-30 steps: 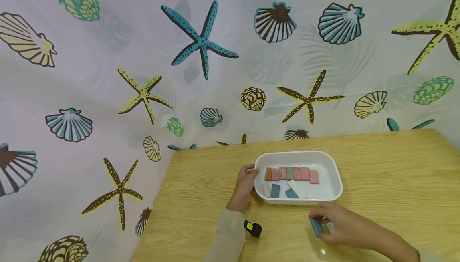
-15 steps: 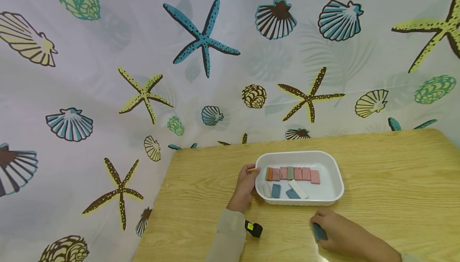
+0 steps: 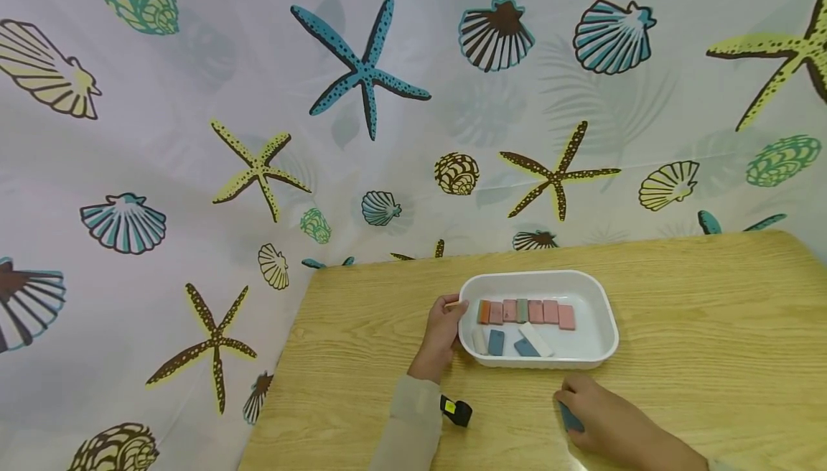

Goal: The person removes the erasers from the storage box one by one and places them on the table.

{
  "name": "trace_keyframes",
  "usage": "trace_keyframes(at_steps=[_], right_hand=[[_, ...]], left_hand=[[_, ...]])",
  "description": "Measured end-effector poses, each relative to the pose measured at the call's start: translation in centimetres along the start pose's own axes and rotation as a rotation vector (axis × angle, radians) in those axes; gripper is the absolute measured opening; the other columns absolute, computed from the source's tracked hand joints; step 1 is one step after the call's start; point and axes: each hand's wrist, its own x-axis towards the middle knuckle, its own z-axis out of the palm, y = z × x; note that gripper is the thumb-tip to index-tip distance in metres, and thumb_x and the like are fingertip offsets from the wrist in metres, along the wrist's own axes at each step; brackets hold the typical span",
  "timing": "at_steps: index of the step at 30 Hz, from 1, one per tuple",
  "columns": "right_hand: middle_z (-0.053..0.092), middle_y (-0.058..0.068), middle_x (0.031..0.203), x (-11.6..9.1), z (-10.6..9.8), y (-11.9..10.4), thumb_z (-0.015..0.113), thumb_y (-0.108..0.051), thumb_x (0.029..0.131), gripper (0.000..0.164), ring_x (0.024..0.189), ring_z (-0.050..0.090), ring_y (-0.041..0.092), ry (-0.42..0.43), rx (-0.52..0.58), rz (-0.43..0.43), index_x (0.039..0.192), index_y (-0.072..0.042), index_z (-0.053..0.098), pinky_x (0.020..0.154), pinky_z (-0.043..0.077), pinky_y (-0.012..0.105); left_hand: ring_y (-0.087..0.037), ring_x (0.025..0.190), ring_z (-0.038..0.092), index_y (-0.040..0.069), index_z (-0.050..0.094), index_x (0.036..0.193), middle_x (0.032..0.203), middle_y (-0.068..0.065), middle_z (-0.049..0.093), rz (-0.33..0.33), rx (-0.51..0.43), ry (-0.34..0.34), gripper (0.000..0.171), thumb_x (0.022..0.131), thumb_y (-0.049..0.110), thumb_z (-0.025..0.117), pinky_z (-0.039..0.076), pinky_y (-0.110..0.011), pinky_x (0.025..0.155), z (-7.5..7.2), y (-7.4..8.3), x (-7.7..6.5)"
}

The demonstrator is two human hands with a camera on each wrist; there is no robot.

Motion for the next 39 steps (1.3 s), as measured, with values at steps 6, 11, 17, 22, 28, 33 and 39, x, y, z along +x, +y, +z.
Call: trace_keyframes(at_steps=[6,11,17,22,28,33,39], right_hand=[[0.048,0.002,0.095,0.1,0.2,0.1,0.077,-0.017,0.071,0.035,0.081,0.046,0.012,0.059,0.003,-0.024,0.099,-0.001,0.063,0.064,0.047,0.025],[0.049,0.003,0.101,0.2,-0.1,0.2,0.076,-0.02,0.075,0.038,0.085,0.047,0.012,0.004,0.088,0.026,0.105,0.0,0.063,0.064,0.047,0.023],[0.057,-0.001,0.104,0.9,-2.5,-0.3,0.07,-0.021,0.083,0.033,0.09,0.053,0.011,-0.07,0.302,0.006,0.109,-0.003,0.063,0.072,0.049,0.028],[0.061,-0.007,0.1,2.1,-5.8,0.2,0.063,-0.022,0.09,0.02,0.088,0.058,0.006,-0.015,0.58,-0.057,0.107,-0.012,0.062,0.072,0.051,0.028],[0.06,-0.005,0.101,4.2,-7.7,1.7,0.068,-0.015,0.085,0.022,0.091,0.058,0.012,0.134,0.395,0.058,0.105,-0.013,0.06,0.075,0.051,0.03],[0.06,0.001,0.098,5.3,-7.6,3.0,0.07,-0.01,0.081,0.027,0.087,0.058,0.019,0.177,0.257,0.141,0.106,-0.005,0.061,0.072,0.051,0.034],[0.061,0.011,0.096,6.6,-6.6,4.3,0.072,-0.006,0.077,0.028,0.088,0.058,0.027,0.199,0.123,0.146,0.101,0.003,0.061,0.074,0.049,0.04]], left_hand=[[-0.026,0.094,0.062,0.009,0.053,0.117,0.107,-0.014,0.058,-0.015,0.006,-0.009,0.031,0.091,0.025,0.062,0.053,-0.038,0.072,-0.2,0.1,0.3],[-0.028,0.096,0.062,0.01,0.053,0.119,0.11,-0.016,0.058,-0.019,-0.006,-0.02,0.032,0.091,0.025,0.06,0.053,-0.041,0.073,-0.2,0.3,0.5],[-0.03,0.098,0.061,0.009,0.052,0.12,0.113,-0.018,0.057,-0.017,-0.022,-0.024,0.032,0.092,0.023,0.059,0.052,-0.043,0.075,-0.1,0.3,0.6],[-0.027,0.096,0.062,0.01,0.053,0.117,0.11,-0.015,0.058,-0.021,-0.023,-0.012,0.031,0.091,0.024,0.061,0.052,-0.04,0.074,-0.1,0.2,0.7],[-0.026,0.094,0.062,0.01,0.054,0.116,0.107,-0.014,0.058,-0.016,-0.01,-0.008,0.03,0.091,0.024,0.061,0.053,-0.038,0.072,-0.3,0.2,0.6],[-0.026,0.093,0.062,0.01,0.054,0.116,0.106,-0.013,0.058,-0.008,0.007,-0.015,0.03,0.091,0.024,0.061,0.053,-0.038,0.07,-0.2,0.2,0.2],[-0.026,0.093,0.062,0.009,0.054,0.116,0.106,-0.015,0.058,0.009,0.009,-0.018,0.029,0.091,0.023,0.06,0.053,-0.039,0.072,-0.4,0.0,0.4]])
